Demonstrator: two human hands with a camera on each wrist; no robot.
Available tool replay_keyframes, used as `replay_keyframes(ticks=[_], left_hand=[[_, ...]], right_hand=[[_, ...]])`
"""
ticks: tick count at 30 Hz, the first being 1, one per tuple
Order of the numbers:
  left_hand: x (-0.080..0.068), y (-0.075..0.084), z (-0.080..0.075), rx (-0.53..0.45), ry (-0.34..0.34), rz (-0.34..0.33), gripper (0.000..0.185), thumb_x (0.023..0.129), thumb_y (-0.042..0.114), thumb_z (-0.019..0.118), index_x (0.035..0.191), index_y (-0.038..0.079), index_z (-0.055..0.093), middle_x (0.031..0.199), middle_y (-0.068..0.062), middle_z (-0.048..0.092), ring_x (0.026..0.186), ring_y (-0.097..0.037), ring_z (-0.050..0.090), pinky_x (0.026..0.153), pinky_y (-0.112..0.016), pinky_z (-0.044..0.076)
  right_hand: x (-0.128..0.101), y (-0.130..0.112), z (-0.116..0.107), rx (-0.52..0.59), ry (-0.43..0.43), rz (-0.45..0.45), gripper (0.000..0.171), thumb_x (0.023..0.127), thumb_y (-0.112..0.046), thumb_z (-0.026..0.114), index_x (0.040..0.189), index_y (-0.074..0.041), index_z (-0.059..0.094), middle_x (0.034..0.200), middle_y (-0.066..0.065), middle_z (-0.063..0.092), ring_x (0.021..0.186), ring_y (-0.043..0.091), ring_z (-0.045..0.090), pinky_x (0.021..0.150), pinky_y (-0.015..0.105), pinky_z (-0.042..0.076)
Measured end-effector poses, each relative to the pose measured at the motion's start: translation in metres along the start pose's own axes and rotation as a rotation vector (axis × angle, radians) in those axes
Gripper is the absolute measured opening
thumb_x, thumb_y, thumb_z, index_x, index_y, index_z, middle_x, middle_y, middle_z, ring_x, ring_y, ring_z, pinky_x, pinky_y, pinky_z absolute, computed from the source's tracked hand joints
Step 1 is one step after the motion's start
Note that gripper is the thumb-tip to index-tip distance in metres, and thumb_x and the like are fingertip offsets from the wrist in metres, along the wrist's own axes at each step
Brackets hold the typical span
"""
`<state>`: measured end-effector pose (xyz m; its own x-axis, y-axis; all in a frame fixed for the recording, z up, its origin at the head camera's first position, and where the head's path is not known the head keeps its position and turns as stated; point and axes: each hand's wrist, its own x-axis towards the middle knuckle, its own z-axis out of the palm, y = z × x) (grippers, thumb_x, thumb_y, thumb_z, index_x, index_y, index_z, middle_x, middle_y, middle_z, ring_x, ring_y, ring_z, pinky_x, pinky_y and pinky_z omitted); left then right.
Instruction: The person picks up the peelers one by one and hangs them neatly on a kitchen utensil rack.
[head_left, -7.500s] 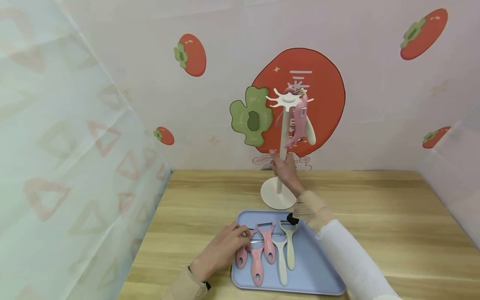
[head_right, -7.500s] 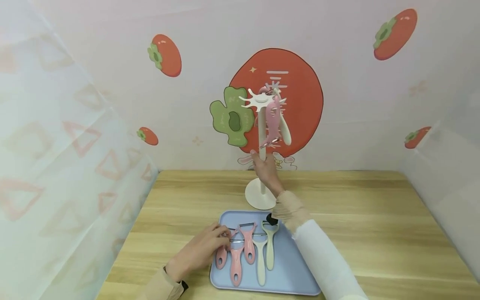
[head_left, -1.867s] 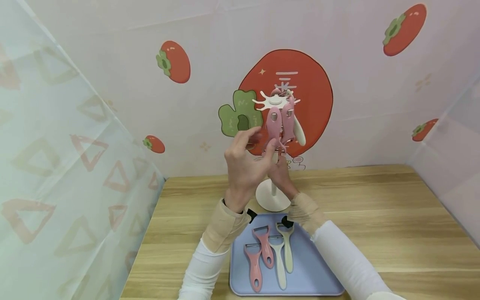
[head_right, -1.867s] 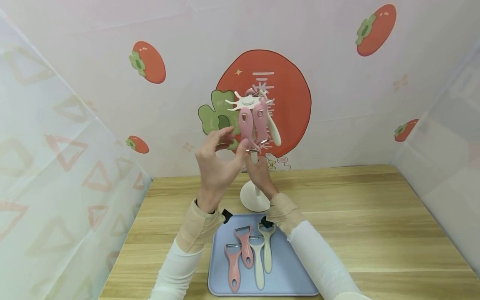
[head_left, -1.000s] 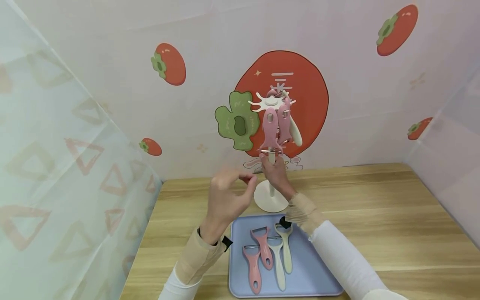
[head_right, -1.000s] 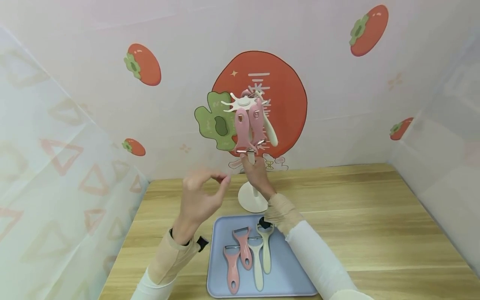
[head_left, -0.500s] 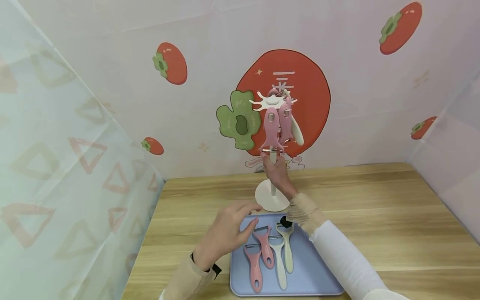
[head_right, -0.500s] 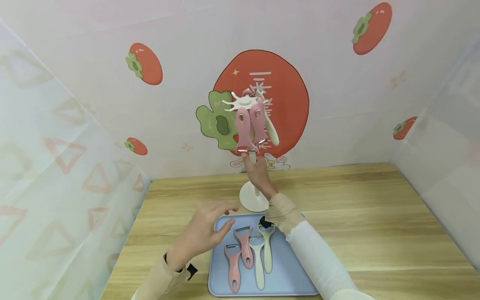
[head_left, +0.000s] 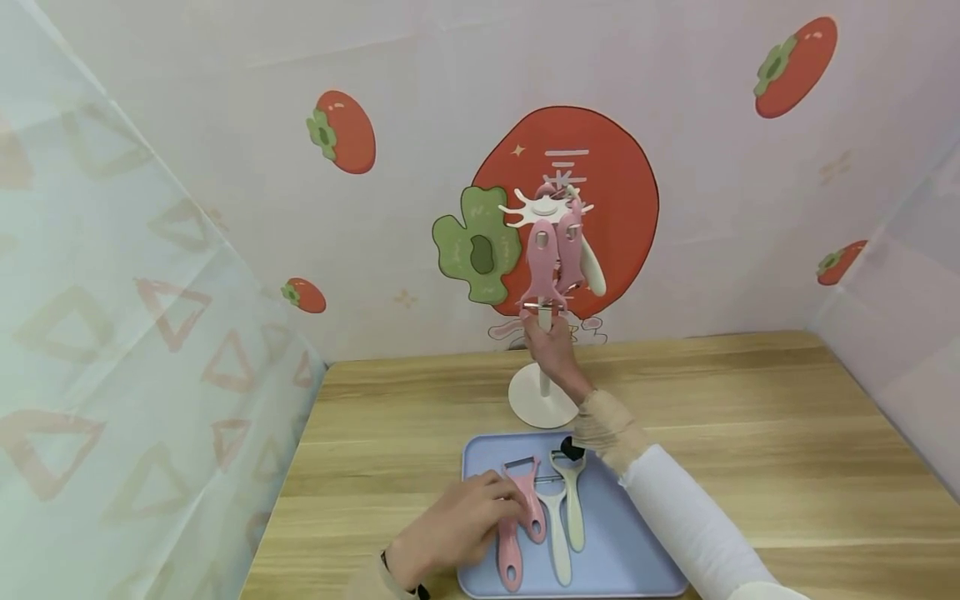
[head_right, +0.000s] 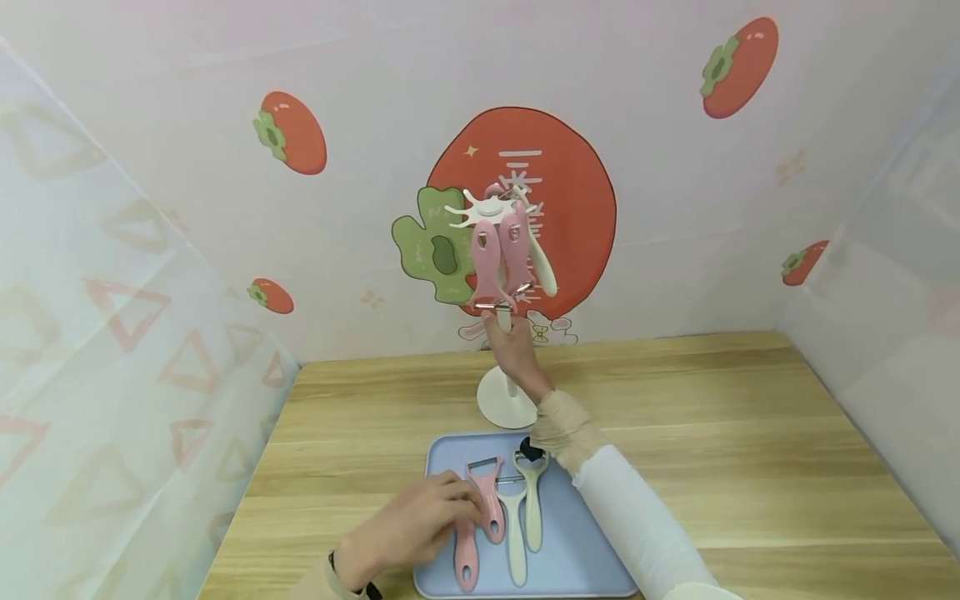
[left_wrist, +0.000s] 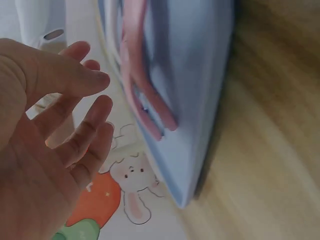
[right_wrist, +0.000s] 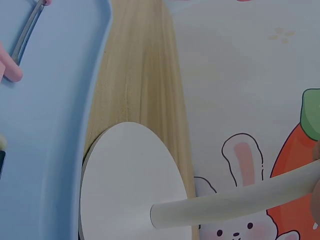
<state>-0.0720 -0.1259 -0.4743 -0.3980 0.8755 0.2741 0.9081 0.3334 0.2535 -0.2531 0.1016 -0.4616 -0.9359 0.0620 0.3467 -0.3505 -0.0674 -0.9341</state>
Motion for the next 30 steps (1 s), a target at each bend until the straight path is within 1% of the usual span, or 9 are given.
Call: replay_keyframes(ticks=[2, 5, 7, 11, 18, 22, 24, 27, 30], left_hand=[[-0.003, 0.000, 0.004, 0.009, -0.045, -0.011, 0.031, 0.091, -0.003, 0.077, 0.102, 0.026, 0.079, 0.110, 0.014, 0.071, 0.098, -0.008, 0.062, 0.090, -0.021, 0.051], [-0.006, 0.000, 0.010, 0.034, -0.100, -0.026, 0.036, 0.086, -0.005, 0.077, 0.099, 0.029, 0.082, 0.109, 0.016, 0.071, 0.094, -0.007, 0.059, 0.086, -0.019, 0.048], [-0.007, 0.000, 0.012, 0.042, -0.128, -0.035, 0.038, 0.083, -0.005, 0.078, 0.099, 0.029, 0.083, 0.110, 0.017, 0.071, 0.093, -0.005, 0.057, 0.085, -0.018, 0.047], [-0.008, -0.001, 0.014, 0.048, -0.165, -0.053, 0.038, 0.083, -0.004, 0.079, 0.100, 0.030, 0.084, 0.109, 0.018, 0.071, 0.090, -0.003, 0.055, 0.082, -0.014, 0.043], [-0.006, 0.002, 0.015, 0.115, -0.177, -0.068, 0.035, 0.083, -0.002, 0.081, 0.093, 0.032, 0.081, 0.100, 0.019, 0.068, 0.082, -0.004, 0.050, 0.074, -0.013, 0.037], [-0.006, 0.003, 0.013, 0.139, -0.190, -0.082, 0.035, 0.083, 0.000, 0.082, 0.093, 0.034, 0.081, 0.101, 0.020, 0.068, 0.083, -0.003, 0.051, 0.074, -0.014, 0.038], [-0.006, 0.004, 0.011, 0.141, -0.185, -0.081, 0.035, 0.084, 0.001, 0.082, 0.093, 0.034, 0.081, 0.101, 0.020, 0.069, 0.083, -0.003, 0.052, 0.075, -0.015, 0.040], [-0.008, 0.003, 0.005, 0.126, -0.161, -0.066, 0.032, 0.086, 0.003, 0.081, 0.096, 0.033, 0.080, 0.100, 0.020, 0.069, 0.085, -0.004, 0.054, 0.078, -0.015, 0.043], [-0.009, -0.002, -0.002, 0.053, -0.124, -0.065, 0.027, 0.090, 0.007, 0.082, 0.102, 0.031, 0.080, 0.103, 0.019, 0.069, 0.089, -0.004, 0.056, 0.082, -0.015, 0.046]], right_hand=[[-0.001, -0.001, 0.000, 0.000, -0.002, 0.007, 0.050, 0.111, -0.021, 0.056, 0.062, -0.014, 0.046, 0.048, -0.010, 0.039, 0.041, 0.006, 0.034, 0.042, 0.024, 0.025], [-0.001, -0.001, 0.000, 0.005, -0.003, 0.014, 0.050, 0.111, -0.021, 0.056, 0.062, -0.016, 0.046, 0.049, -0.011, 0.039, 0.041, 0.006, 0.034, 0.042, 0.023, 0.026], [-0.001, -0.001, 0.001, 0.008, -0.003, 0.009, 0.050, 0.111, -0.020, 0.055, 0.062, -0.016, 0.045, 0.049, -0.010, 0.039, 0.041, 0.006, 0.034, 0.042, 0.023, 0.026], [-0.001, 0.000, 0.000, 0.010, -0.006, -0.011, 0.051, 0.111, -0.018, 0.055, 0.061, -0.016, 0.045, 0.048, -0.010, 0.038, 0.041, 0.006, 0.033, 0.042, 0.023, 0.026], [-0.001, -0.001, -0.001, -0.008, 0.006, 0.000, 0.052, 0.111, -0.024, 0.057, 0.061, -0.014, 0.046, 0.048, -0.011, 0.039, 0.041, 0.006, 0.034, 0.042, 0.023, 0.026], [-0.001, -0.002, -0.002, -0.008, 0.006, 0.017, 0.053, 0.111, -0.025, 0.057, 0.061, -0.014, 0.046, 0.048, -0.010, 0.039, 0.042, 0.006, 0.035, 0.042, 0.023, 0.026], [-0.001, -0.002, -0.002, -0.002, 0.003, 0.024, 0.053, 0.111, -0.025, 0.057, 0.060, -0.015, 0.045, 0.048, -0.011, 0.039, 0.042, 0.006, 0.035, 0.042, 0.024, 0.026], [-0.001, -0.002, -0.002, 0.007, -0.003, 0.024, 0.053, 0.111, -0.023, 0.056, 0.060, -0.015, 0.044, 0.047, -0.011, 0.038, 0.041, 0.006, 0.034, 0.042, 0.024, 0.026], [-0.001, -0.001, -0.001, 0.012, -0.008, 0.011, 0.054, 0.111, -0.023, 0.056, 0.059, -0.014, 0.044, 0.047, -0.011, 0.038, 0.041, 0.006, 0.034, 0.042, 0.024, 0.026]])
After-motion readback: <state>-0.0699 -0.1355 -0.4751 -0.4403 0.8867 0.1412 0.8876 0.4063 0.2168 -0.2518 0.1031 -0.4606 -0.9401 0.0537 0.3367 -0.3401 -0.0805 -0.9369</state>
